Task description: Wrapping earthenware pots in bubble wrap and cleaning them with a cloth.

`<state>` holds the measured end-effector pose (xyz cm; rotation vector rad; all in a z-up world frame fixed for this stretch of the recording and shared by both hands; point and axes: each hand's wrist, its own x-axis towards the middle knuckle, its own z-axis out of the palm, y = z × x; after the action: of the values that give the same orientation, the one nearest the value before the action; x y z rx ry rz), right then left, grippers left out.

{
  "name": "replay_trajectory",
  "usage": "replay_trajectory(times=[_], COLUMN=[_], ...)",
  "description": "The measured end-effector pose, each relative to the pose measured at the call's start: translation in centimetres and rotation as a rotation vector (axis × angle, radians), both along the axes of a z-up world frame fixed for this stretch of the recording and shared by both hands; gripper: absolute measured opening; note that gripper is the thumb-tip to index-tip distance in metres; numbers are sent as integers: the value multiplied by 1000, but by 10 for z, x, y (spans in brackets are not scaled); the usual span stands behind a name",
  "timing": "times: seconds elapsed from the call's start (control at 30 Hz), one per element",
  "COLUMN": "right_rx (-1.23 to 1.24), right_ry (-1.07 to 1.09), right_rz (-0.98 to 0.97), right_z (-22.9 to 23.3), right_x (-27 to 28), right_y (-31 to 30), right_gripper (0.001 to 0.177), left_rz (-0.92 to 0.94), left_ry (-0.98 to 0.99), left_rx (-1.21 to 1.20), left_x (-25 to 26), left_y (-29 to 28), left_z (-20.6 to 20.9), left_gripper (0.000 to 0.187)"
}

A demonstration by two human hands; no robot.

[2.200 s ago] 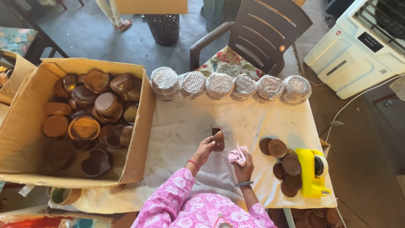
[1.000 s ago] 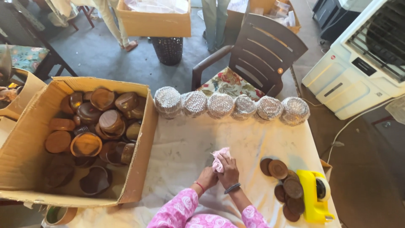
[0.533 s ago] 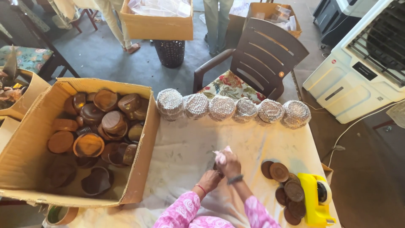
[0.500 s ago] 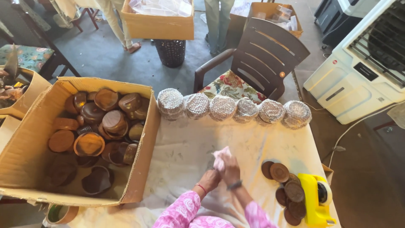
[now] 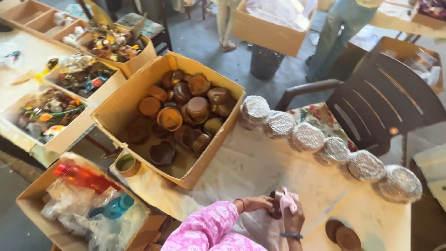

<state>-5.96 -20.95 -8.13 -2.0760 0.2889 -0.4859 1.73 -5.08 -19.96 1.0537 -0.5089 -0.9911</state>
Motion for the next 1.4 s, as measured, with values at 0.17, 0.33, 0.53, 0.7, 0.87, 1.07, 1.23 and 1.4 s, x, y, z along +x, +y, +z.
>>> replay_trajectory(times=[0.17,0.33,0.53,0.7,0.87,1.07,1.23,1.4], right_rx=[32,26,-383,-356,-112,-418,-307,-132], right_ry=[-19,-291,-151,-97,275,-51,34,-49], right_rz=[-23,-62,-26,-56,-159,-76,-166,-254], right_z=[26,53,48,21,4,36,33,54], right_x=[-24,-16,1,33,52,7,-8,9], right_y=[27,37,39,21,5,38,13,9], right_gripper=[46,34,45,42,40,30,32,36], left_rz=[28,99,124,60,58,94,161,215], left_ry=[376,-1,-524,-372,-434,-408,-871,-929], left_rx=[-124,-156,330,297,372,278,392,411], left_x=[-7,18,18,8,4,-19,-24,-3], left_y=[15,-21,1,15,22,15,8,3], left_z=[83,31,93,66,91,106,104,74], left_gripper=[41,55,37,27,32,38,21,18])
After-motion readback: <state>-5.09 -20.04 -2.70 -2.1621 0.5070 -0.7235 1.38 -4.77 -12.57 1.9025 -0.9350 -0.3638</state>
